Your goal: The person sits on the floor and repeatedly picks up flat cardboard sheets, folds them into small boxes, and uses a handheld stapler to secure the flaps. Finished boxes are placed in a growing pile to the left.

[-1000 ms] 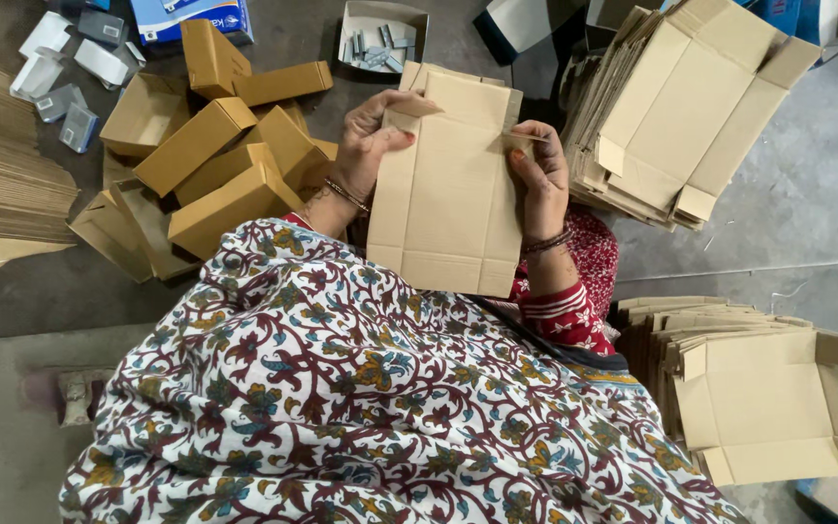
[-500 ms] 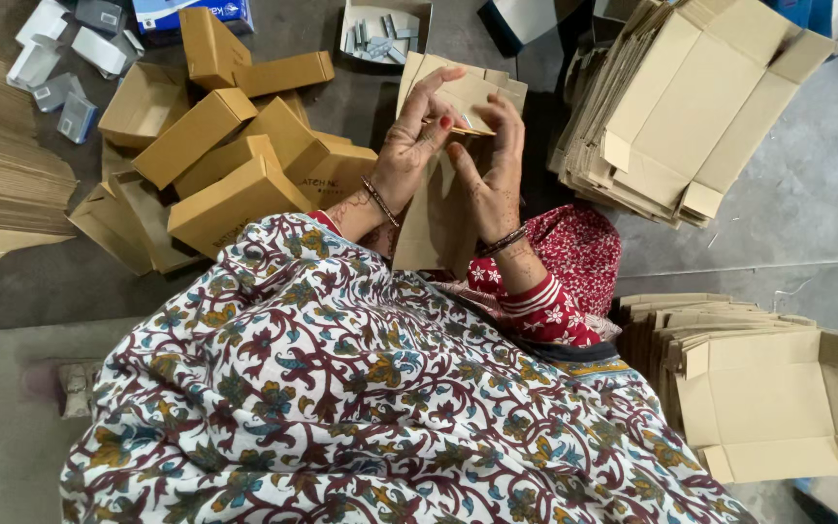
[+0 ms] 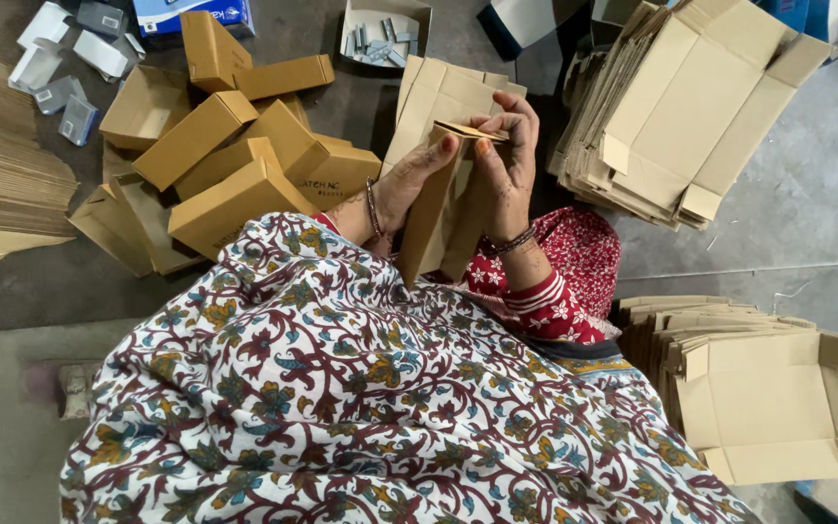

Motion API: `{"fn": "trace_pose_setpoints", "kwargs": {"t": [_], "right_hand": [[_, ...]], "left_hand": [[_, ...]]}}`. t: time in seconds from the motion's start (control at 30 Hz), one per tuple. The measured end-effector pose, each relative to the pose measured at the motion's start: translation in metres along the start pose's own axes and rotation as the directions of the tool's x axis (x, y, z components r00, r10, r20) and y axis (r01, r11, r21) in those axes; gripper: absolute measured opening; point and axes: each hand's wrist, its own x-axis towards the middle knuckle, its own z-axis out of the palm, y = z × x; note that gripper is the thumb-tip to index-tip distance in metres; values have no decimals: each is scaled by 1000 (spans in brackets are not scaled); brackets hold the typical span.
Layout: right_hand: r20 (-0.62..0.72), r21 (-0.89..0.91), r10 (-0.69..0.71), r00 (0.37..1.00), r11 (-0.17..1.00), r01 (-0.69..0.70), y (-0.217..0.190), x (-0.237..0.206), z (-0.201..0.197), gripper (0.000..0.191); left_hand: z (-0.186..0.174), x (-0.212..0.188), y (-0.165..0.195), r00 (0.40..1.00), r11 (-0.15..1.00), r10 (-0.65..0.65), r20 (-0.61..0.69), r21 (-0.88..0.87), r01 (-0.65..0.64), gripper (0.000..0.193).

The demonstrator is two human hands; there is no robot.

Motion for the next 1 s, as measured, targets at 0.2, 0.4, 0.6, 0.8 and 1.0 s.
{"fn": "trace_pose_setpoints", "kwargs": {"t": [0.2,0.4,0.6,0.8,1.0], "right_hand": [[12,39,100,995,994,-101,9,-7,-13,52],[21,-985,313,950,167,-33,20,-12,-30,82],[-105,-973,532,840,121,-198,24,-18,-26,93],[50,-59,728,684,685,-726,8,-40,-55,85],[581,547,471,664,378,-747,-46,-116,-76,97]], "left_hand": [[-3,-12,6,1000,995,17,19,-96,-15,68],[-2,-15,25,987,988,155,39,-6,-154,72],[-5,-19,40,969,896,191,158,376,-238,83],[-9,-25,46,946,768,212,245,556,-317,79],[-11,-22,42,921,680,240,308,623,-386,75]]}}
